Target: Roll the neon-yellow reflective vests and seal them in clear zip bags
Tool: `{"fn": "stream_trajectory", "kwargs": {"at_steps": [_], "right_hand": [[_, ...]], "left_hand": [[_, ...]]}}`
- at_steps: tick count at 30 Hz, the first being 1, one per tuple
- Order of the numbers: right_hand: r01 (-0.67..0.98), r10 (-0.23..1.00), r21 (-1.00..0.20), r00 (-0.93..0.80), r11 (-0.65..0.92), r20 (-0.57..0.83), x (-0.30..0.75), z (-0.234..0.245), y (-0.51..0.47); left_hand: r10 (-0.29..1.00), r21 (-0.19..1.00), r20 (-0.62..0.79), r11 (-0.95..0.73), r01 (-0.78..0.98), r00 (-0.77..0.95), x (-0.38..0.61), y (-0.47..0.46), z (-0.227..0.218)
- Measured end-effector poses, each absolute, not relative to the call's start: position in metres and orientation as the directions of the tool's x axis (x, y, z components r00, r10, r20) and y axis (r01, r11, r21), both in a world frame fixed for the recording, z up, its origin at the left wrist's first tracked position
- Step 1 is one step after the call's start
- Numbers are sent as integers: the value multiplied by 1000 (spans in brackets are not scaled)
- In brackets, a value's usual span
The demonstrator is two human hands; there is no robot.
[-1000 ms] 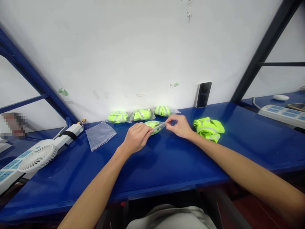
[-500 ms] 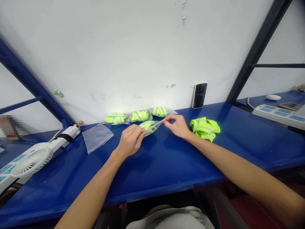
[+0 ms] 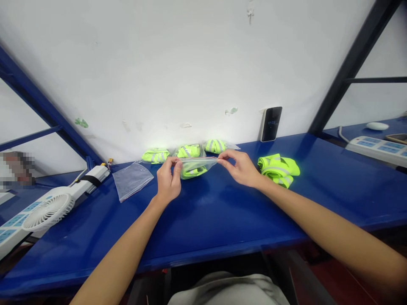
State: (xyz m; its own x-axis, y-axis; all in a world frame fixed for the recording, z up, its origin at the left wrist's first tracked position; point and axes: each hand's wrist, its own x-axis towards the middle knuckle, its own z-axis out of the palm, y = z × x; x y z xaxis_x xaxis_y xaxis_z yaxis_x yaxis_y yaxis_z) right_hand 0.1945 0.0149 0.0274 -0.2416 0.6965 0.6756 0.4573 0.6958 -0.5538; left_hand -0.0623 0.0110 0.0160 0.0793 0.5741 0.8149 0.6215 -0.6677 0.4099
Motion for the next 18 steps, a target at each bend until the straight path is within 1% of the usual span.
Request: {"fn": "stream_trajectory", "kwargs": {"at_steps": [2, 4, 10, 12, 14, 16, 18], "right_hand": [[461, 696, -544, -277, 701, 663, 194, 30, 12], [461, 701, -546, -294, 699, 650, 195, 31, 10], [424, 724, -591, -324, 686, 609, 197, 37, 10], [422, 712, -576, -354, 700, 606, 198, 38, 9], [442, 693, -538, -379, 718, 613, 197, 37, 9], [478, 687, -505, -369, 718, 626, 195, 35, 10], [517, 700, -502, -320, 694, 639, 193, 34, 9]], "left_hand": [[605, 464, 794, -659, 592, 52, -63, 13, 15], [616, 488, 787, -662, 569, 42, -63, 14, 15], [625, 505, 779, -663, 553, 37, -63, 16, 15], [621, 506, 784, -660, 555, 23, -63, 16, 15], [614, 500, 789, -659, 562, 16, -63, 16, 15], [598, 475, 801, -663, 578, 28, -63, 15, 16], [555, 408, 829, -684, 605, 68, -62, 12, 15]]}}
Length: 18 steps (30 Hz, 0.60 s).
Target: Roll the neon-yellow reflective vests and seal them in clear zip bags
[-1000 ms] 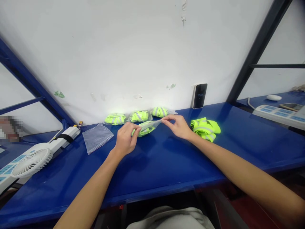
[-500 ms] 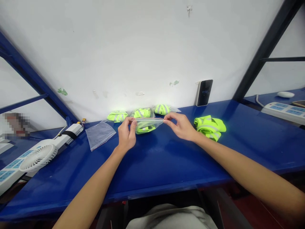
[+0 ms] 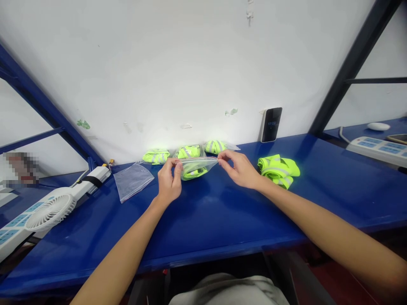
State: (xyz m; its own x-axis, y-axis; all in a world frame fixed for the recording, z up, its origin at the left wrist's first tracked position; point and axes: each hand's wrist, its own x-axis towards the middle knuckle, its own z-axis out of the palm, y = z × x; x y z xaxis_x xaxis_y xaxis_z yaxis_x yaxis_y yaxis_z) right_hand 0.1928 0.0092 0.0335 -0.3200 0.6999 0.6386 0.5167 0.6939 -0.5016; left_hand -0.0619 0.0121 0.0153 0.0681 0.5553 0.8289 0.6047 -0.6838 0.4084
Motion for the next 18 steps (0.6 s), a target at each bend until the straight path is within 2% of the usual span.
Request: {"fn": "stream_trajectory", "kwargs": {"at_steps": [3, 5, 8, 9, 10, 12, 14, 15, 16, 18], "right_hand": [[587, 738, -509, -247, 629, 628, 192, 38, 6], [615, 755, -490, -289, 617, 588, 199, 50, 4], [552, 759, -521, -462, 651, 458, 233, 75, 10], [551, 790, -567, -425, 613, 442, 251, 82, 17], [566, 829, -607, -342, 558, 443, 272, 86, 27], [626, 877, -669, -50, 401, 479, 317, 85, 56], [626, 839, -746, 263, 228, 477, 361, 69, 89], [595, 826, -795, 386, 116, 410, 380, 57, 104], [553, 828, -833, 458, 21, 324, 397, 45, 116], [509, 842, -858, 491, -69, 224, 420, 22, 132]], "left_hand": [[452, 247, 869, -748, 616, 200, -61, 7, 14], [398, 167, 869, -796, 582, 295, -61, 3, 12], [375, 132, 846, -836, 533, 379, -59, 0, 9], [374, 126, 834, -845, 520, 406, -57, -1, 9], [371, 114, 817, -854, 508, 441, -55, -1, 9], [353, 69, 768, -875, 479, 535, -48, -3, 10], [329, 16, 718, -888, 459, 613, -40, -4, 12], [317, -9, 700, -892, 451, 640, -37, -5, 13], [307, -28, 686, -895, 446, 660, -34, -6, 14], [292, -48, 669, -901, 431, 684, -31, -8, 16]]}}
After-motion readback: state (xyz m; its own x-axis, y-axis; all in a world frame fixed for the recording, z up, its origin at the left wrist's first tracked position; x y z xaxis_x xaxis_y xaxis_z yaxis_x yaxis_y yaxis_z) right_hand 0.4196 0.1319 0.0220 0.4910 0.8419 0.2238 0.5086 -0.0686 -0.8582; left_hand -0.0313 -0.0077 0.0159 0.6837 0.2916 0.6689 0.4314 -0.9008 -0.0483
